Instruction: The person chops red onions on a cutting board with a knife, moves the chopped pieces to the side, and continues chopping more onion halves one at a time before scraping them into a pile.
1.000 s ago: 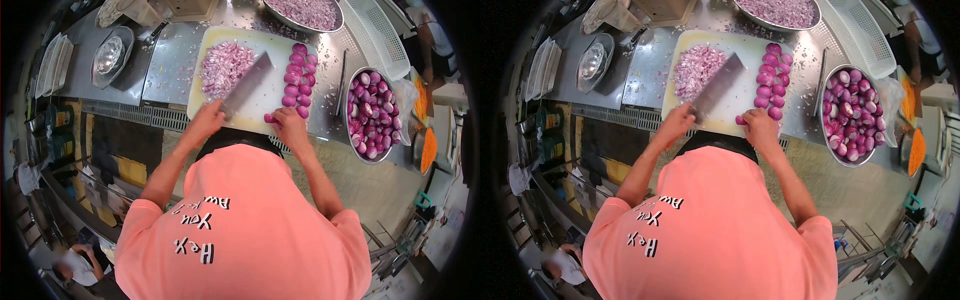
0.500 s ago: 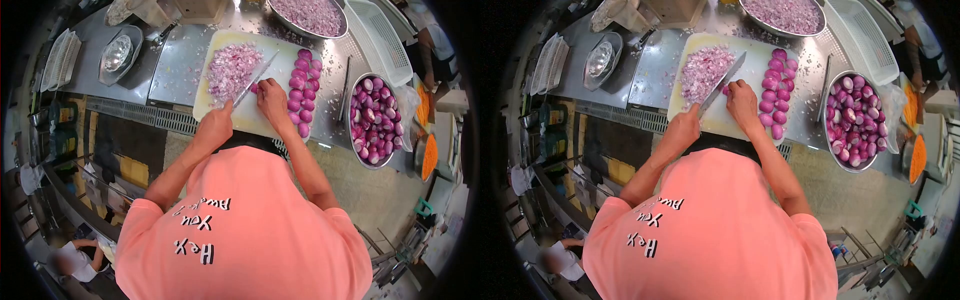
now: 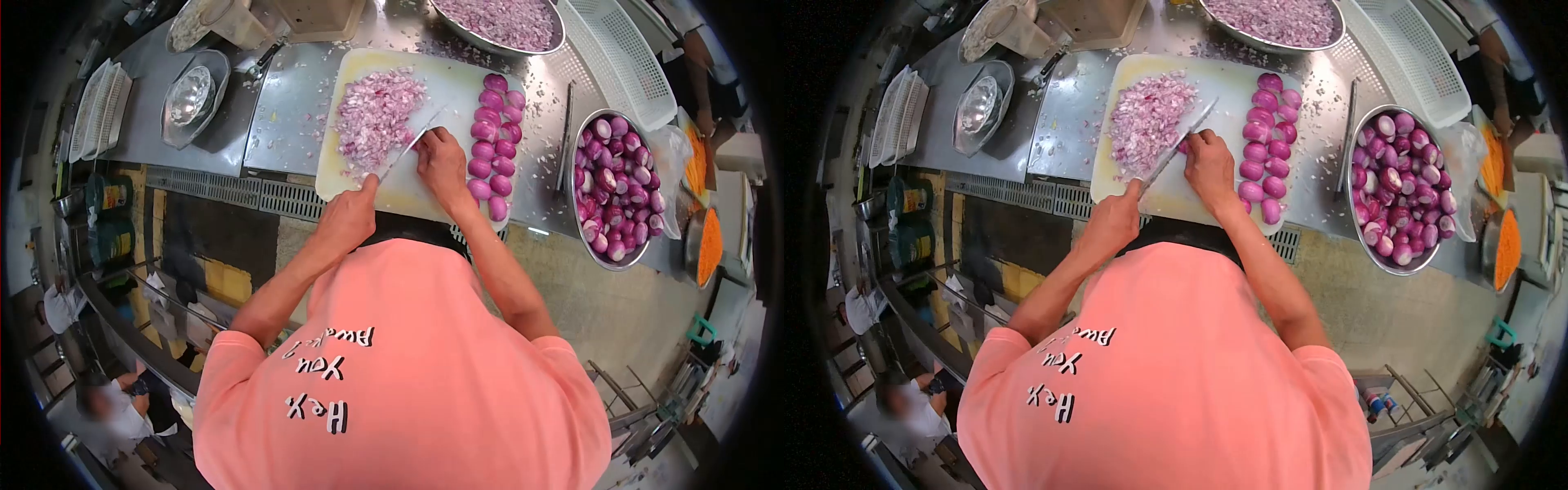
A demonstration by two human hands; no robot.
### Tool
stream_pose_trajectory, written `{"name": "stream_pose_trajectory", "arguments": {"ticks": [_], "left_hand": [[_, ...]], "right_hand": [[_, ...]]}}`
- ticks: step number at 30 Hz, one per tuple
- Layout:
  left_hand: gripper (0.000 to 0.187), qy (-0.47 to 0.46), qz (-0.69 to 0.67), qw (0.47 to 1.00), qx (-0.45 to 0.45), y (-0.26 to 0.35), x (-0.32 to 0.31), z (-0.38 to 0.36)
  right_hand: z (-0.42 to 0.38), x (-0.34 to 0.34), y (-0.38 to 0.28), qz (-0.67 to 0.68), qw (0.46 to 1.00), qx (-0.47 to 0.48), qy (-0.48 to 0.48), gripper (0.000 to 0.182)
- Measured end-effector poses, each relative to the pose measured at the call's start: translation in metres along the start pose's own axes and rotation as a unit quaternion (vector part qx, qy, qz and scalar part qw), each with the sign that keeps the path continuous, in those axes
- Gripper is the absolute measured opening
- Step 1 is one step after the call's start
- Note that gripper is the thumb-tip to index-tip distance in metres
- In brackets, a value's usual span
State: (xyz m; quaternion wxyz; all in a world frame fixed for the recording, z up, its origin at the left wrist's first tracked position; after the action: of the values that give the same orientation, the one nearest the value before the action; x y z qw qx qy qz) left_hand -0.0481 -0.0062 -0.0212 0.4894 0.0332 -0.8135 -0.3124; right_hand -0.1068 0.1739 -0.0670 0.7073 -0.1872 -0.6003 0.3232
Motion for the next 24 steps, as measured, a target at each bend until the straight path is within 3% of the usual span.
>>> {"name": "stream_pose_trajectory", "arguments": {"ticks": [24], "left_hand": [[0.020, -0.026, 0.024, 0.999, -0.005, 0.011, 0.010, 0.001]], "right_hand": [[-0.011, -0.002, 0.007, 0.035, 0.998, -0.001, 0.055, 0.005]]}}
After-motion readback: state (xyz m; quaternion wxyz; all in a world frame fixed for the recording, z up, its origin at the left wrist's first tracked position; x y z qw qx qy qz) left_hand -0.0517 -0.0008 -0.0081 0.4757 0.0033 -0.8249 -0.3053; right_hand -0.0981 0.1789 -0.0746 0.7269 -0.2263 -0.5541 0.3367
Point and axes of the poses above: each hand's wrist, its own z-axis towards the middle knuckle, its own x-axis out of the back of the hand, y = z × x, the point moved 5 cm from there along z, towards the middle knuckle, and after that the axes turned 11 degrees about -y, right-handed, at the moved point
